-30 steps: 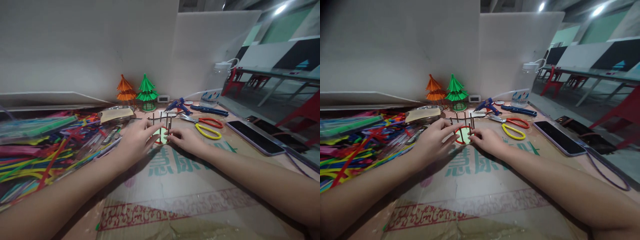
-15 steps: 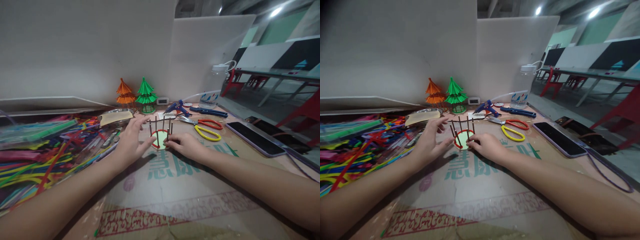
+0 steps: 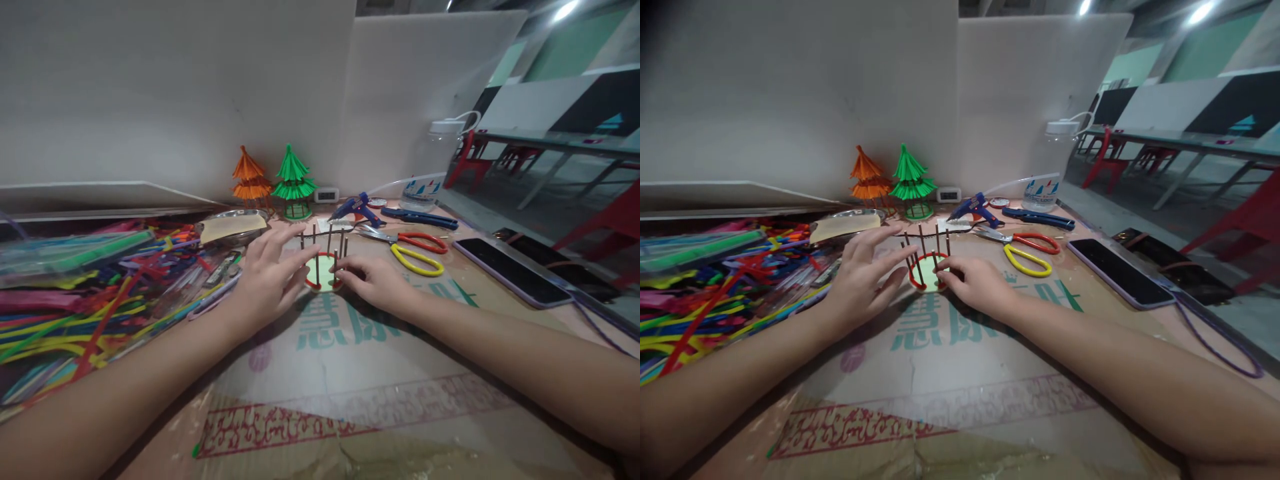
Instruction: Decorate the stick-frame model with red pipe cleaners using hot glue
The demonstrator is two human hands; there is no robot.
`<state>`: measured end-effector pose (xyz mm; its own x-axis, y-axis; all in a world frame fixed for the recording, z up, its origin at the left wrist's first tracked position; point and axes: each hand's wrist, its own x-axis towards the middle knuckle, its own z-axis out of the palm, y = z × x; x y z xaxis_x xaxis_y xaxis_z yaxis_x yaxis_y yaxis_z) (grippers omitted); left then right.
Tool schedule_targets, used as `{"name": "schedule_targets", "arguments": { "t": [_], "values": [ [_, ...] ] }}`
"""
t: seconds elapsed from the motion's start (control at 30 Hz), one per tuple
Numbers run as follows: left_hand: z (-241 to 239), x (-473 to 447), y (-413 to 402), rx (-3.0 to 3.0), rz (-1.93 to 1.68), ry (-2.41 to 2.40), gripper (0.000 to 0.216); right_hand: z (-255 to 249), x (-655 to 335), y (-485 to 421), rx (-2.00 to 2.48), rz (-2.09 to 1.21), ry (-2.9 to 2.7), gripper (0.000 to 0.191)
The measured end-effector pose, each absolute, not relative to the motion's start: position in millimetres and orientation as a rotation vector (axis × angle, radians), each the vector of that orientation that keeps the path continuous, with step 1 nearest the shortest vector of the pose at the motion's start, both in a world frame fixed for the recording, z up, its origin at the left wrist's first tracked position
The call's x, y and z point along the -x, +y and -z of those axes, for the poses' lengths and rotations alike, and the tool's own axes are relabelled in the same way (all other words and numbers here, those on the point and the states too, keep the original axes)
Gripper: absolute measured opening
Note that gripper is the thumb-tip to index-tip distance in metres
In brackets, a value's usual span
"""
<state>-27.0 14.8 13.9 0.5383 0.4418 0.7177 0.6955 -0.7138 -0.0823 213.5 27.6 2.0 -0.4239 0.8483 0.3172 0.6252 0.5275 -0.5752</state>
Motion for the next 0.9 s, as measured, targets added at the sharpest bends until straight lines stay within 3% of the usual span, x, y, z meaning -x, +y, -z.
{"name": "schedule_targets", "arguments": {
  "t": [0.9],
  "values": [
    [-14.5, 27.1, 15.0, 2.414, 0.962, -0.892, 0.045, -6.0, -213.6, 24.6, 1.230, -0.522, -2.200, 0.028]
  ]
}}
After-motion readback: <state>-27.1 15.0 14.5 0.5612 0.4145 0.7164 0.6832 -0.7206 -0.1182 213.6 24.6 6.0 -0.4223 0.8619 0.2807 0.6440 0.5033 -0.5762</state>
